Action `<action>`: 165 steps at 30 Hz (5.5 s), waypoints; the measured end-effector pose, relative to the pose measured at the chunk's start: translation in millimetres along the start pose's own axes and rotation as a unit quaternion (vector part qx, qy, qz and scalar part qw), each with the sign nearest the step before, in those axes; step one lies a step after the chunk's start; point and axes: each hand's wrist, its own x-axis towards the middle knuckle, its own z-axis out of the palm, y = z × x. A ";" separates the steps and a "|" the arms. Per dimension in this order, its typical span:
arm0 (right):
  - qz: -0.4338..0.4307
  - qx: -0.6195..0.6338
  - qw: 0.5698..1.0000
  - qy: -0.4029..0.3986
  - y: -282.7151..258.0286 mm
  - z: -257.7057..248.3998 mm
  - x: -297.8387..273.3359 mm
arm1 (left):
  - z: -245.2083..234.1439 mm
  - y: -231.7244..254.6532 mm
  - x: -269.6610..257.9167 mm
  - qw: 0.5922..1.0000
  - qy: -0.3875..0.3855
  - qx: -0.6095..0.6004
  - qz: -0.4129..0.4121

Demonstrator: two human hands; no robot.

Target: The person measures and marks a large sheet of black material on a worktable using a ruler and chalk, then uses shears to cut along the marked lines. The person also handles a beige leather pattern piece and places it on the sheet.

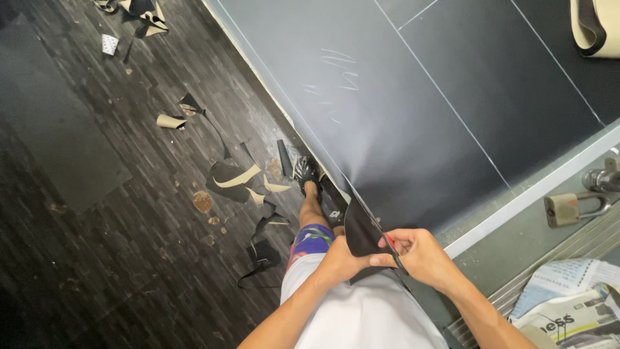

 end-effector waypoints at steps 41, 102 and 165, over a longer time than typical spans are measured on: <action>0.014 0.049 0.999 -0.015 -147.4 24.3 111.9 | -42.1 -36.6 83.4 0.945 -0.110 0.275 -0.142; 0.057 -0.003 0.998 -0.010 -274.7 44.9 213.5 | -324.3 214.9 156.3 0.956 0.160 0.156 0.188; -0.053 0.021 0.998 -0.026 -545.7 80.3 406.3 | -410.9 207.0 230.4 0.885 -0.341 0.234 0.212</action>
